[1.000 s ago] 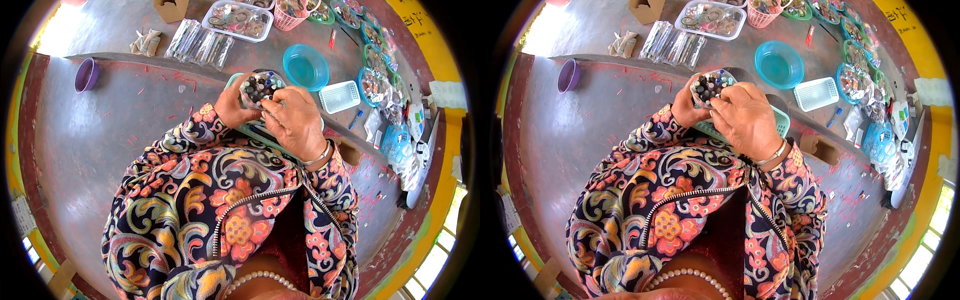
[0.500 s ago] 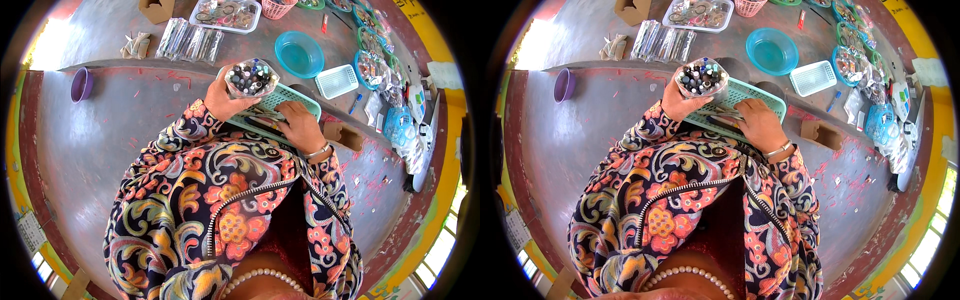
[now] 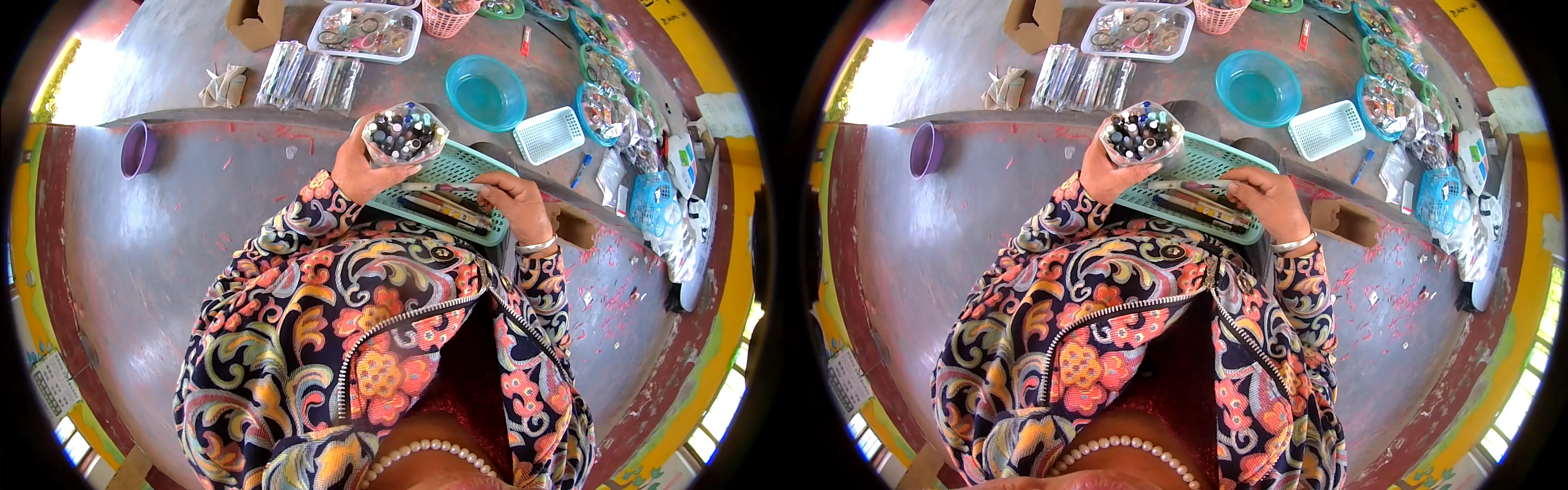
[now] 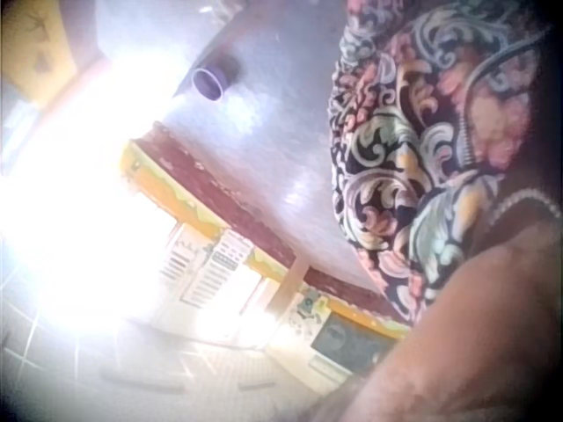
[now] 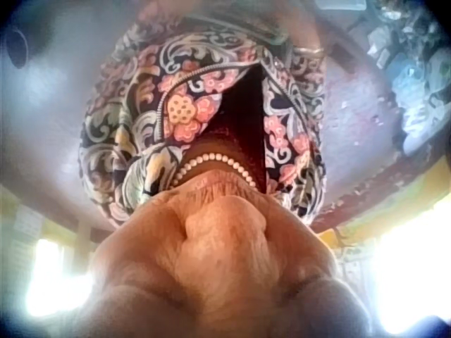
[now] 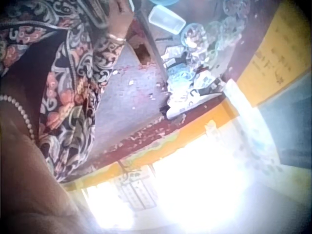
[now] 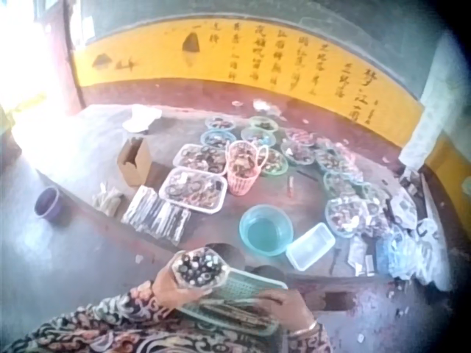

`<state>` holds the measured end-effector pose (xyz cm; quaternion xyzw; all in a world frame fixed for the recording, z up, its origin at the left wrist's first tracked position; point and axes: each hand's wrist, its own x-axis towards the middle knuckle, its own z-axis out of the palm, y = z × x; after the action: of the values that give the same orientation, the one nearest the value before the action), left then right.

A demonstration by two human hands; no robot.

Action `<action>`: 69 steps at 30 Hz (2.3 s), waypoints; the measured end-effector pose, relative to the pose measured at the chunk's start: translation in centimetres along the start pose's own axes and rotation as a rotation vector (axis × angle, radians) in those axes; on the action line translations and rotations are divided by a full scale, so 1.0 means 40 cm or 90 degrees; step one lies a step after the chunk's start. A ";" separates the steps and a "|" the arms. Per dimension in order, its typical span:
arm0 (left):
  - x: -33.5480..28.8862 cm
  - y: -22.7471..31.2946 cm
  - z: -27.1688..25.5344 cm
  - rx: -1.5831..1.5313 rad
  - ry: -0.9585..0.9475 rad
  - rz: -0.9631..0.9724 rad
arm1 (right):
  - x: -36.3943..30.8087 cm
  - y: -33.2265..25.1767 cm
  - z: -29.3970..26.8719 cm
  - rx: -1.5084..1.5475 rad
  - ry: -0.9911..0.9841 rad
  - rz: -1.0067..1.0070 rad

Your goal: The person sits on the floor and sorts markers from a green basket into a clear plastic container. They pick up markers one by one, inspect them, and place them into the container, occasionally using a tool to assist with the sorting.

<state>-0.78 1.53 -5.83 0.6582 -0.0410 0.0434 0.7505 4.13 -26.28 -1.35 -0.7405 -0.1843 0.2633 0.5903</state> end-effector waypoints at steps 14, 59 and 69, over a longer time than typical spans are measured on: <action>-0.001 0.025 0.010 -0.011 -0.002 0.004 | -0.025 0.020 -0.015 0.437 0.027 0.032; -0.008 0.058 0.002 0.137 -0.070 0.124 | 0.043 -0.398 0.078 -0.513 0.054 -0.480; -0.011 0.048 0.000 0.081 -0.077 0.111 | 0.079 -0.353 0.118 -0.423 0.024 -0.393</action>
<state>-1.44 1.76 -3.99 0.7001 -0.1402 0.0712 0.6965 4.32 -17.45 11.04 -0.8047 -0.4601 -0.0119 0.3751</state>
